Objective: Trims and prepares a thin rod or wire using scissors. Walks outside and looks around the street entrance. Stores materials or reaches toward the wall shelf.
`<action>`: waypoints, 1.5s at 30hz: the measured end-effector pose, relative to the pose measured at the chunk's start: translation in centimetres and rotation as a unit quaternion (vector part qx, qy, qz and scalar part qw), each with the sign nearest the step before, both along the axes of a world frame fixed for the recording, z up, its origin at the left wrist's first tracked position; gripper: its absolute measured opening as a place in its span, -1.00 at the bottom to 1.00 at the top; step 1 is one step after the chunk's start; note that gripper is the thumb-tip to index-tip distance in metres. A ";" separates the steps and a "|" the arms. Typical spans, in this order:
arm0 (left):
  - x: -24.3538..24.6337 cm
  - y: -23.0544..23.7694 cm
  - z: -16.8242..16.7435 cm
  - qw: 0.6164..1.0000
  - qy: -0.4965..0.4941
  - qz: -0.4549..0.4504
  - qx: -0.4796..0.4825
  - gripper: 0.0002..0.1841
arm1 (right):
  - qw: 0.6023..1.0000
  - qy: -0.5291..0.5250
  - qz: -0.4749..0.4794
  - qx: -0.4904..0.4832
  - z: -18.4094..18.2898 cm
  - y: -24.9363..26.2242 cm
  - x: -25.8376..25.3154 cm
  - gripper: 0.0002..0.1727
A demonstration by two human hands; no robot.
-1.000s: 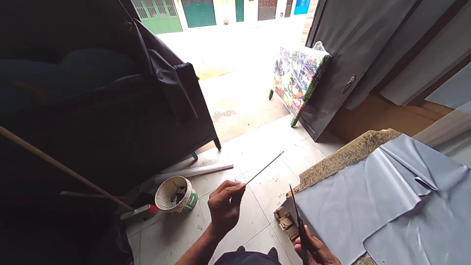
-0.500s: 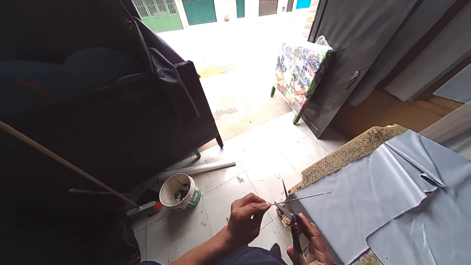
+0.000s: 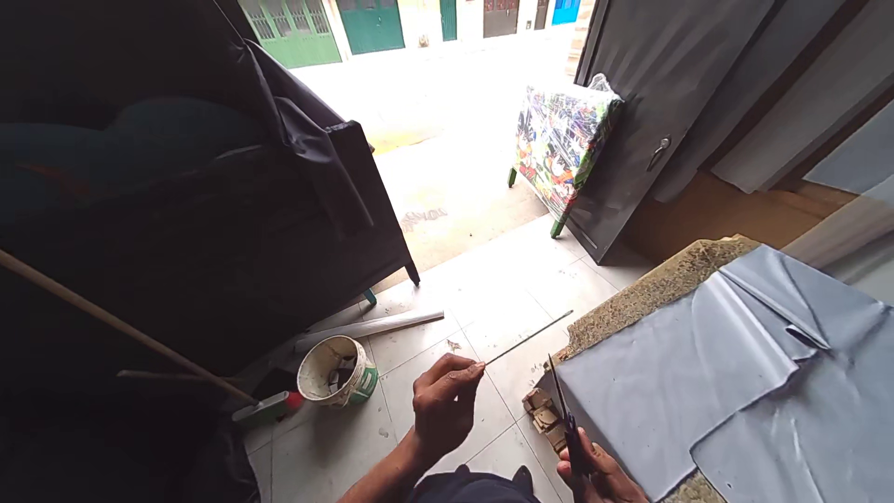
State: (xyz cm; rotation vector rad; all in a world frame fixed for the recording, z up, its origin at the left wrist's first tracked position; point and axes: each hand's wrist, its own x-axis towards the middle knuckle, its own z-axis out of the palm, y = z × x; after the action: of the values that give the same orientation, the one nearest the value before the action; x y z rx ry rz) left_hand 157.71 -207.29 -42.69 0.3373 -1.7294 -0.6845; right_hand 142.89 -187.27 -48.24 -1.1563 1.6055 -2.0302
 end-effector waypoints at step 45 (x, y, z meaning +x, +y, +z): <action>1.7 -0.7 1.6 0.999 0.022 0.024 -0.021 -0.94 | 1.000 -0.005 -0.009 0.013 0.6 2.2 0.4 -0.43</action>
State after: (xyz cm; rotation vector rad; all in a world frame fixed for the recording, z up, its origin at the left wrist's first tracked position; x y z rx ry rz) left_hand 159.38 -207.96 -41.07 0.3304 -1.6858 -0.6163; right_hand 143.26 -185.12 -47.67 -1.1255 1.6398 -2.0159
